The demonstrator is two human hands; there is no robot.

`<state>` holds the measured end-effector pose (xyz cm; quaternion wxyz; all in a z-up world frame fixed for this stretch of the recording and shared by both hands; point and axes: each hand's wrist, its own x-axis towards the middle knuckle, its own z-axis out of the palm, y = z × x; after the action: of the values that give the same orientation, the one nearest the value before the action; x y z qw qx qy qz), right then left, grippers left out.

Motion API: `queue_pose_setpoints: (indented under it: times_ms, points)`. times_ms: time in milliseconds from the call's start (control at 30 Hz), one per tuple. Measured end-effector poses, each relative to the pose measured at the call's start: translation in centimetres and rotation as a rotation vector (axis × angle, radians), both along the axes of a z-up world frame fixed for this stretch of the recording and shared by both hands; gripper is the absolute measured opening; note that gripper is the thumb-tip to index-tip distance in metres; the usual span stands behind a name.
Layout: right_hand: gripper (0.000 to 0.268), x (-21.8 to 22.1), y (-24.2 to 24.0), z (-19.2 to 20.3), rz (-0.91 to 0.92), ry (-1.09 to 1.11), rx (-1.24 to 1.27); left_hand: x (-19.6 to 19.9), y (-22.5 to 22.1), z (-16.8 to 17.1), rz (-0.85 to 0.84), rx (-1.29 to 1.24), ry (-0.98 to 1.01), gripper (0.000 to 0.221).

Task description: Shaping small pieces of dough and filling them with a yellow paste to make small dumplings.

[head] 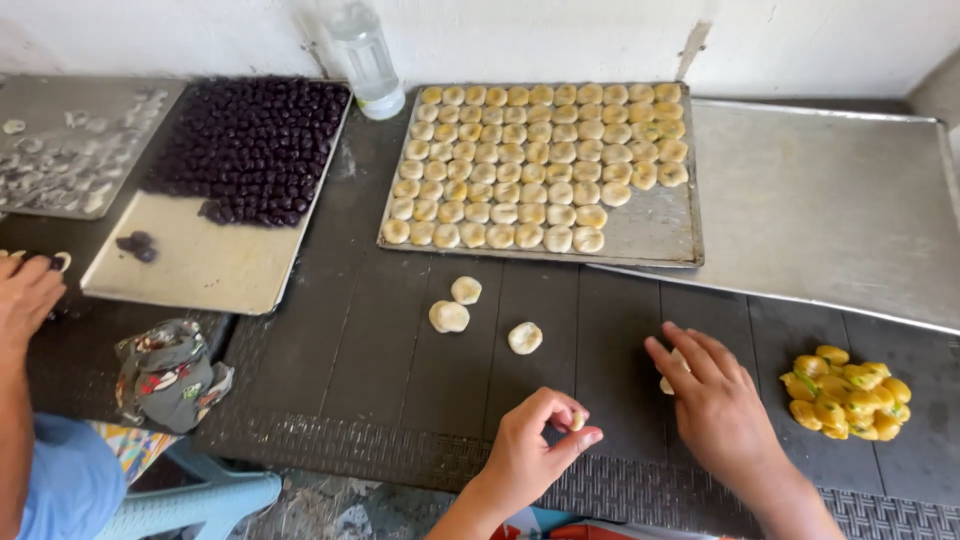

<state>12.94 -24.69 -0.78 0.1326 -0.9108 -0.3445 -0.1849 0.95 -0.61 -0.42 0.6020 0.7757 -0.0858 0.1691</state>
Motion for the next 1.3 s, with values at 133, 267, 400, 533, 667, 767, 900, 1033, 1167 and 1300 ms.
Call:
queue_pose_setpoints:
  times_ms: [133,267,400,533,667,767,900,1033,1167,1300]
  points:
    - [0.066,1.5,-2.4,-1.4,0.082,0.254,-0.144,0.1,0.1,0.4,-0.012,-0.017,0.091,0.018]
    - [0.054,2.0,-3.7,-1.5,-0.025,0.355,0.088,0.1,0.1,0.2,0.011,0.041,0.045,0.017]
    - [0.038,0.8,-4.7,0.3,-0.201,0.529,0.097,0.2,0.2,1.2,-0.011,0.014,-0.031,0.009]
    - [0.014,-0.6,-4.4,1.8,-0.285,0.548,0.253,0.0,0.0,-0.3,0.04,-0.042,0.033,0.029]
    - [0.01,-2.4,-3.4,3.6,-0.509,0.719,0.881,-0.1,0.0,-0.9,0.013,-0.07,0.089,0.04]
    - [0.03,-4.7,-2.4,4.3,-0.431,0.833,1.003,-0.2,-0.8,1.0,-0.01,-0.078,0.034,0.017]
    - [0.031,-8.4,-1.6,-1.7,-0.11,1.18,1.315,-0.8,-2.2,3.4,-0.092,-0.089,-0.057,0.022]
    - [0.032,-9.5,-0.9,-1.1,-0.057,1.358,1.212,-1.2,-3.1,3.7,-0.085,0.213,-0.303,0.02]
    - [0.036,-9.4,-1.0,-1.6,0.066,1.404,1.138,-1.1,-3.0,3.5,-0.044,0.431,-0.386,0.013]
    - [0.027,-9.3,-0.7,-0.3,-0.12,1.513,1.118,-1.7,-2.0,2.3,-0.141,0.29,-0.314,0.021]
